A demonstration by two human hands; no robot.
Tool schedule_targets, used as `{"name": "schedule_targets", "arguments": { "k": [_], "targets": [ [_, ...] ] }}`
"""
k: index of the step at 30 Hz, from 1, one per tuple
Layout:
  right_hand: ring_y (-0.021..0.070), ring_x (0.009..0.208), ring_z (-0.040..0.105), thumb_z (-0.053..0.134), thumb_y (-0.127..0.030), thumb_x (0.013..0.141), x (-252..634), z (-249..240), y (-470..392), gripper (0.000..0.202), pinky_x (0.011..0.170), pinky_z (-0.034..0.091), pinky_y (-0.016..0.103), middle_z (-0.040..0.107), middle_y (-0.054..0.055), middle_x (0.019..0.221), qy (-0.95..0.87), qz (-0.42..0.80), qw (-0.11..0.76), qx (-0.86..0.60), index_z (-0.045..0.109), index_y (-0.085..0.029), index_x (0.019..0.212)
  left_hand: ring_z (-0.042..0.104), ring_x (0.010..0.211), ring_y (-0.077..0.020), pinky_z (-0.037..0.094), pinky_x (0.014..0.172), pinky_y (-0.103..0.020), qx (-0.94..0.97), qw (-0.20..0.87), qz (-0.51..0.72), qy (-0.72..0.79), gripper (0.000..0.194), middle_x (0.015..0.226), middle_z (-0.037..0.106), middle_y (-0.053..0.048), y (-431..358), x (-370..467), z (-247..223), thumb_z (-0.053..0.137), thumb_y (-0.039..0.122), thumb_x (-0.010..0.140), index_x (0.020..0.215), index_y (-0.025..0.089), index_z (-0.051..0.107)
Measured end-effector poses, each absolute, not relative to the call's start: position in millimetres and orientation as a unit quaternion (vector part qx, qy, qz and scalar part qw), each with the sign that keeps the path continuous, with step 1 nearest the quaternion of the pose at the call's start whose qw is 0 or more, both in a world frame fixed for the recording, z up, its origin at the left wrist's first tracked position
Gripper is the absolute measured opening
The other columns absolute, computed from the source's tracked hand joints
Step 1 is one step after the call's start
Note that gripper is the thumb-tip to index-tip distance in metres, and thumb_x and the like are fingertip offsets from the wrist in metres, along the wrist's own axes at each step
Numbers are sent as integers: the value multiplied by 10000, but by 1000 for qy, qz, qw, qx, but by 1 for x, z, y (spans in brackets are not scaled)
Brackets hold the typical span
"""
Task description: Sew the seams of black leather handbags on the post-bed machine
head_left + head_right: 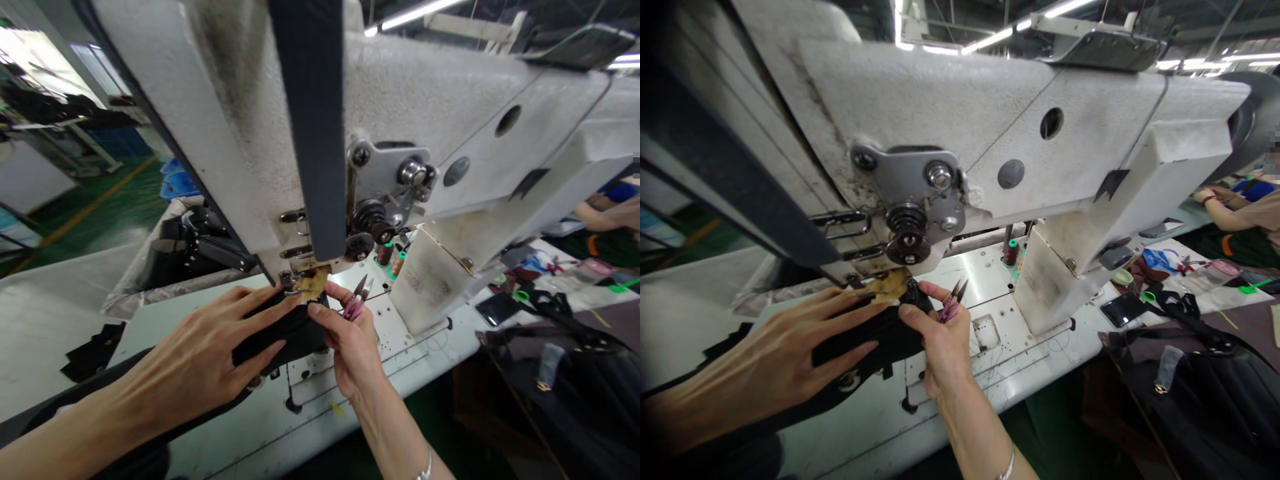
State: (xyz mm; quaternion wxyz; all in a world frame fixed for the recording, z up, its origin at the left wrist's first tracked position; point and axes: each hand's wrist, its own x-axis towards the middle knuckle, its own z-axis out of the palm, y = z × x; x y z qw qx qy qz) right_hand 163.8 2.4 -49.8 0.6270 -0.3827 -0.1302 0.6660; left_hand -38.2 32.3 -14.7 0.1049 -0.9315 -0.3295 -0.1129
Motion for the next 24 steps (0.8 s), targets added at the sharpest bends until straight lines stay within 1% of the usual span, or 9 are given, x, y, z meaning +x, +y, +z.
{"name": "schedule_targets", "arguments": {
  "k": [3, 6, 9, 12, 14, 15, 19, 24],
  "targets": [
    [29, 436, 343, 925, -224, 593, 165, -47, 3, 620, 450, 313, 172, 550, -84, 537, -130, 670, 624, -381, 681, -125, 1154, 580, 1183, -217, 548, 983, -373, -928, 114, -114, -335, 600, 1435, 551, -58, 31, -39, -17, 569, 426, 967, 1530, 322, 389],
    [21, 446, 298, 936, -257, 587, 166, -49, 4, 615, 454, 274, 174, 530, -87, 556, -140, 671, 617, -386, 701, -136, 1142, 581, 1223, -225, 541, 1009, -381, -928, 109, -129, -332, 636, 1467, 538, -58, 27, -40, -18, 552, 434, 970, 1560, 325, 340],
    [37, 480, 253, 939, -307, 605, 168, -57, 2, 622, 504, 273, 191, 400, -116, 516, -160, 671, 613, -384, 726, -166, 1172, 586, 1252, -228, 529, 1037, -392, -929, 88, -127, -337, 657, 1478, 546, -47, 24, -39, -15, 563, 374, 965, 1571, 352, 310],
    [51, 522, 191, 927, -343, 649, 167, -68, -4, 640, 530, 204, 203, 287, -125, 517, -182, 662, 614, -390, 725, -190, 1236, 615, 1204, -221, 541, 1014, -391, -928, 68, -106, -350, 646, 1451, 578, -38, 20, -35, -10, 562, 301, 965, 1563, 368, 326],
    [55, 543, 154, 920, -346, 669, 165, -73, -8, 632, 539, 160, 214, 234, -124, 534, -187, 645, 626, -397, 725, -196, 1252, 615, 1193, -223, 549, 999, -391, -928, 70, -97, -353, 648, 1458, 573, -34, 17, -32, -7, 551, 298, 970, 1568, 377, 314],
    [57, 552, 147, 920, -338, 672, 165, -75, -10, 630, 547, 162, 216, 215, -124, 543, -185, 639, 633, -395, 725, -199, 1255, 607, 1206, -226, 550, 1001, -393, -927, 74, -94, -355, 658, 1469, 564, -32, 16, -31, -6, 544, 307, 974, 1577, 381, 291],
    [64, 576, 163, 927, -295, 661, 163, -77, -12, 642, 581, 202, 225, 196, -119, 563, -184, 642, 642, -375, 724, -215, 1265, 578, 1246, -231, 561, 997, -395, -919, 85, -75, -377, 693, 1521, 516, -12, 10, -27, -6, 518, 367, 988, 1602, 391, 198],
    [64, 565, 137, 903, -314, 697, 169, -83, -13, 598, 554, 115, 255, 179, -110, 576, -198, 627, 636, -404, 728, -192, 1256, 590, 1208, -223, 580, 966, -410, -905, 83, -60, -412, 689, 1536, 500, 10, 3, -22, -6, 494, 394, 996, 1599, 408, 159]
  ]
}}
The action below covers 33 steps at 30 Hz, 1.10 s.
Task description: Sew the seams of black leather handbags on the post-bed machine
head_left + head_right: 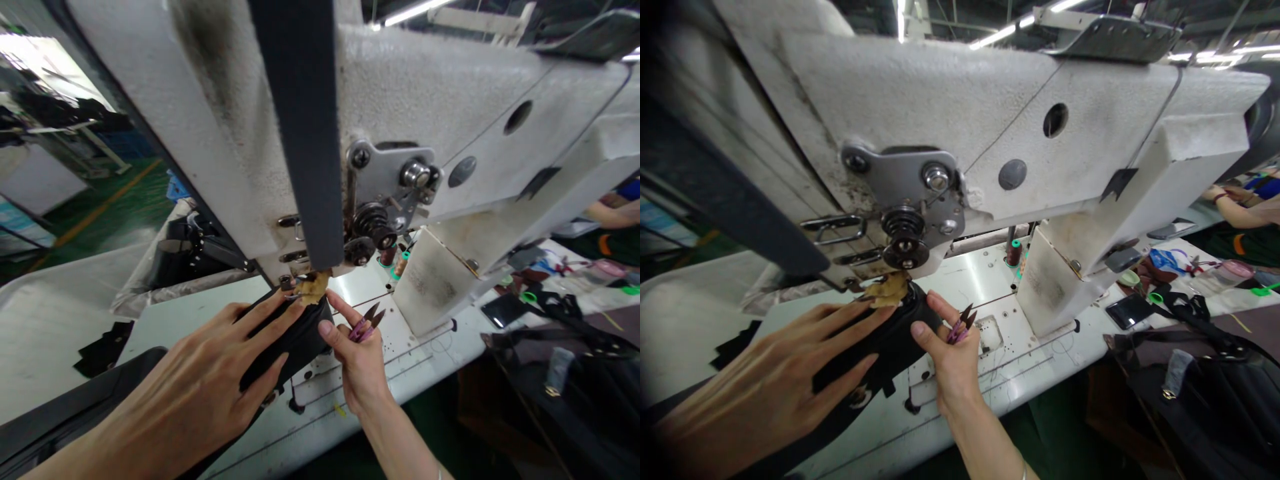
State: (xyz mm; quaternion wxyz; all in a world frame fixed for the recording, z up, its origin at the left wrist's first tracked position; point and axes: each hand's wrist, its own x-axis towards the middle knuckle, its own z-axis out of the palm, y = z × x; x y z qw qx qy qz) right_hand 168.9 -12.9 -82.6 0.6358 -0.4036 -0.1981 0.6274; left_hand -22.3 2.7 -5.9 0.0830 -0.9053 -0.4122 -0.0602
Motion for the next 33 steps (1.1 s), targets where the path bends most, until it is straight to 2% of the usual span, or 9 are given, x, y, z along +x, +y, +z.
{"name": "schedule_targets", "arguments": {
  "k": [6, 11, 15, 17, 20, 24, 27, 31, 33],
  "targets": [
    [66, 559, 156, 863, -378, 746, 180, -109, -19, 513, 532, 115, 254, 232, -103, 567, -185, 604, 625, -459, 753, -154, 1194, 600, 1183, -231, 600, 920, -414, -894, 73, -58, -439, 681, 1566, 472, 13, -2, -16, -5, 471, 392, 1000, 1599, 416, 147],
    [53, 538, 207, 856, -430, 743, 195, -140, -24, 470, 526, 147, 242, 540, -33, 649, -157, 585, 608, -513, 784, -163, 1123, 611, 1142, -252, 599, 905, -444, -886, 61, -44, -458, 682, 1590, 442, -9, -6, -10, -5, 451, 398, 997, 1606, 392, 144],
    [73, 572, 376, 860, -467, 700, 207, -167, -26, 479, 534, 256, 231, 703, 36, 861, -161, 554, 582, -573, 805, -181, 1080, 638, 1068, -273, 610, 784, -437, -878, 86, -46, -469, 713, 1594, 437, -32, -13, -6, -5, 456, 410, 971, 1612, 374, 145],
    [100, 629, 465, 845, -477, 703, 211, -183, -26, 481, 560, 319, 234, 721, 46, 903, -171, 541, 569, -595, 804, -188, 1086, 647, 1042, -273, 611, 756, -433, -875, 99, -47, -472, 728, 1602, 426, -40, -16, -3, -6, 462, 410, 961, 1615, 360, 148],
    [136, 677, 538, 805, -482, 722, 216, -209, -24, 510, 608, 401, 252, 705, 37, 851, -181, 521, 560, -618, 783, -175, 1129, 661, 1001, -268, 615, 749, -429, -871, 116, -47, -475, 728, 1583, 451, -78, -20, 3, -6, 461, 392, 957, 1620, 310, 173],
    [192, 776, 618, 752, -426, 715, 230, -250, -12, 560, 767, 498, 315, 682, 23, 797, -211, 473, 546, -659, 731, -130, 1190, 681, 904, -280, 618, 692, -450, -858, 143, -49, -491, 732, 1523, 512, -130, -26, 11, -8, 477, 394, 941, 1614, 263, 221],
    [243, 880, 641, 724, -329, 679, 247, -277, 3, 618, 885, 498, 370, 706, 55, 872, -243, 430, 525, -693, 681, -108, 1254, 689, 901, -304, 607, 652, -453, -849, 148, -56, -503, 737, 1553, 476, -147, -34, 16, -11, 503, 369, 921, 1605, 244, 259],
    [302, 1158, 584, 688, -205, 674, 265, -295, 19, 515, 1055, 419, 430, 701, 131, 1141, -281, 389, 501, -720, 706, -132, 1184, 685, 1043, -368, 607, 692, -469, -867, 135, -92, -472, 674, 1563, 469, -121, -41, 28, -12, 558, 288, 866, 1525, 308, 418],
    [307, 1233, 544, 673, -175, 711, 269, -296, 23, 459, 1091, 387, 465, 676, 137, 1212, -293, 387, 494, -721, 700, -144, 1168, 705, 893, -365, 587, 576, -468, -846, 141, -86, -507, 687, 1561, 457, -164, -45, 40, -12, 546, 329, 865, 1535, 264, 411]
  ]
}}
